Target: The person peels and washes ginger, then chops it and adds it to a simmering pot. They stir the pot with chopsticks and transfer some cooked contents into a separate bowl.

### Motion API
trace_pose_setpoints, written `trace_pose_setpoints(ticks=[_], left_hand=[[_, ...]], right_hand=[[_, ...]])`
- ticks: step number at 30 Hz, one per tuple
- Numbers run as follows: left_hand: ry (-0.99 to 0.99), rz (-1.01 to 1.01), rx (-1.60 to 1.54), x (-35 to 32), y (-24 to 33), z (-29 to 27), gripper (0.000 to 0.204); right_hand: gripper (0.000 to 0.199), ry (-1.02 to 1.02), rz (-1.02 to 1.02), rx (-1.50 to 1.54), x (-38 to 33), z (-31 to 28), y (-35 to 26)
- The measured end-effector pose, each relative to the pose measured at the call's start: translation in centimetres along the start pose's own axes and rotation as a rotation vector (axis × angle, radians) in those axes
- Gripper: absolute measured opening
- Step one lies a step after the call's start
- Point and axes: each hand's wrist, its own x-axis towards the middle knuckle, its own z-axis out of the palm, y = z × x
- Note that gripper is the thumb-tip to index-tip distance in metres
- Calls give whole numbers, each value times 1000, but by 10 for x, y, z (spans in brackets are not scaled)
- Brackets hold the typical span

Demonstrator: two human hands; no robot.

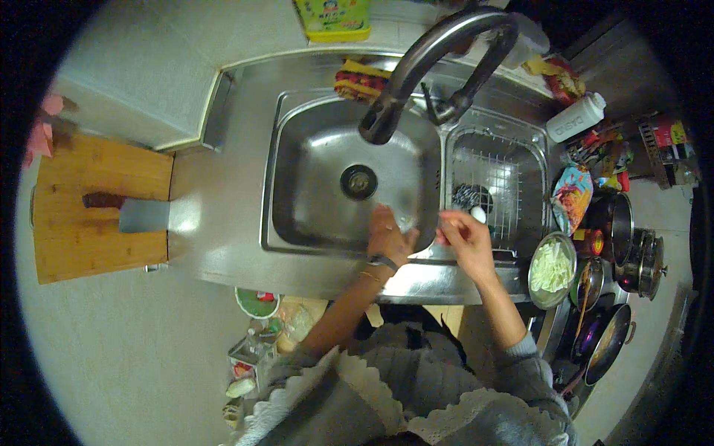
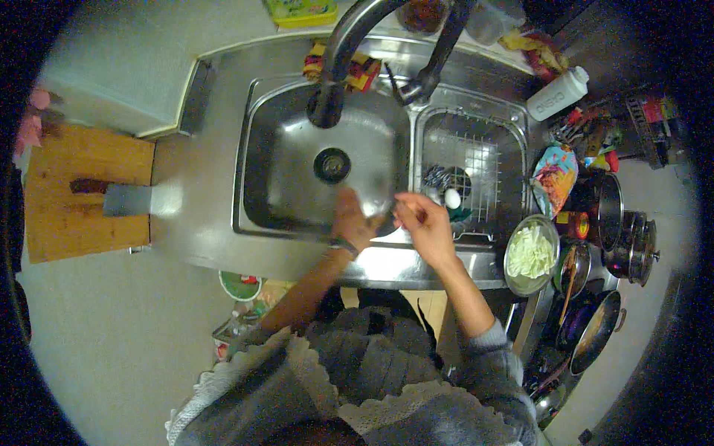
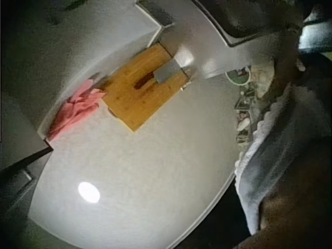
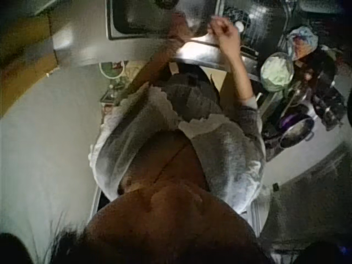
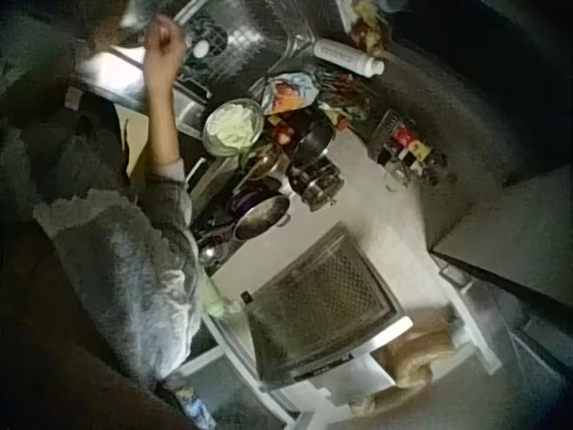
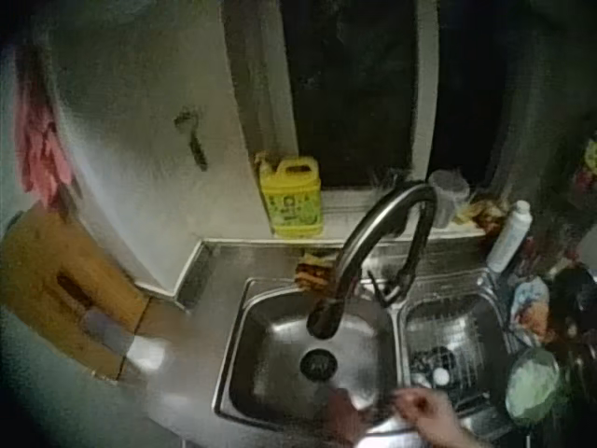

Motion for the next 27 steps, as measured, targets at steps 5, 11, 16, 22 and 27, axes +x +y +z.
trace_pose_setpoints(ticks=[5, 11, 16, 22, 27], left_hand=[[-16, -390, -1041, 86, -38, -70, 29], [-219, -662, -1888, 132, -4, -132, 22], [-169, -731, -2188, 157, -16, -104, 26], [-483, -167, -2413, 171, -39, -69, 35], [-534, -12, -2314, 135, -34, -103, 38]], right_hand=[[29, 229, -558, -655, 144, -6, -41], [28, 156, -459, -942, 250, 6, -49], [44, 205, -618, -914, 222, 30, -33], [48, -54, -214, -284, 158, 120, -13], [46, -216, -396, -460, 189, 109, 4]])
